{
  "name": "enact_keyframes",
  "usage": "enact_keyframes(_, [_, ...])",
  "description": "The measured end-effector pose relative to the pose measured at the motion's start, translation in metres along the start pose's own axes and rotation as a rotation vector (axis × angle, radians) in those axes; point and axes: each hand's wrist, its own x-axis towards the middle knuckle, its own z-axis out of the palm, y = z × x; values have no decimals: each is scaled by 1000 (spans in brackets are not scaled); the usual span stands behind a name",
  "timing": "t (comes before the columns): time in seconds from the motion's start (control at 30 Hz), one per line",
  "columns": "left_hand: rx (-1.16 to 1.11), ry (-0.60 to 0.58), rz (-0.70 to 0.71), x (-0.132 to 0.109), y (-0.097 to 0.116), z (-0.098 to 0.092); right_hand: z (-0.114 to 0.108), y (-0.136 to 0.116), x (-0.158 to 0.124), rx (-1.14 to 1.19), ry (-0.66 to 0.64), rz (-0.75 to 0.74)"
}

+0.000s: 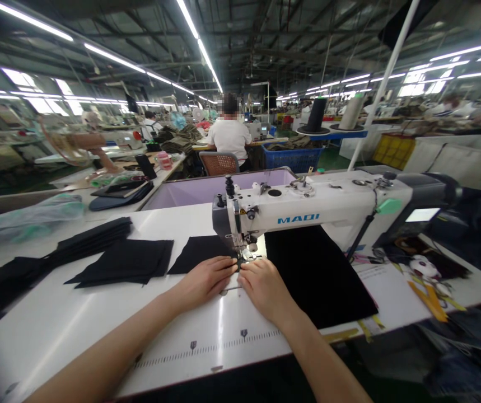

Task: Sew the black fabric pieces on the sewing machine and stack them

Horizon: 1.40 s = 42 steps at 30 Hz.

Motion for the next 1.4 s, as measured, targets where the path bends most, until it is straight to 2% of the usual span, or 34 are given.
enact_keyframes(0.2, [-5,49,2,13,-17,-2,-2,1,6,20,-50,34])
enact_keyframes(0.37, [23,62,-20,15,-24,2,4,-2,-12,56,-25,64])
enact_keyframes(0.5, [45,64,-104,8,-25,15,18,-11,-33,11,78,79])
enact_keyframes(0.6, [74,44,-256,4,-22,23,18,-14,-41,-51,140,63])
enact_keyframes(0.7, [122,37,-462,3,-19,25,5,-5,-44,-212,224,215])
enact_keyframes(0.8, [150,19,-472,0,-20,18,-10,11,-48,-309,232,444])
enact_keyframes(0.93, [194,9,-415,-16,-32,3,-18,27,-53,-141,103,556])
enact_keyframes(1.0, [211,5,-408,-25,-40,-8,-17,34,-55,-54,80,616])
enact_keyframes(1.1, [232,52,-409,-34,-47,-36,-16,46,-57,99,23,752])
enact_keyframes(1.17, [286,165,-378,-38,-46,-64,-17,54,-58,165,0,804])
enact_keyframes(1.27, [439,403,-189,-52,-39,-108,-21,58,-59,195,11,814])
enact_keyframes(1.3, [476,431,-146,-61,-39,-119,-23,55,-59,187,25,806])
enact_keyframes(1.33, [501,438,-137,-74,-41,-127,-26,51,-59,164,53,785])
enact_keyframes(1.4, [502,336,-204,-105,-52,-131,-32,38,-58,62,152,683])
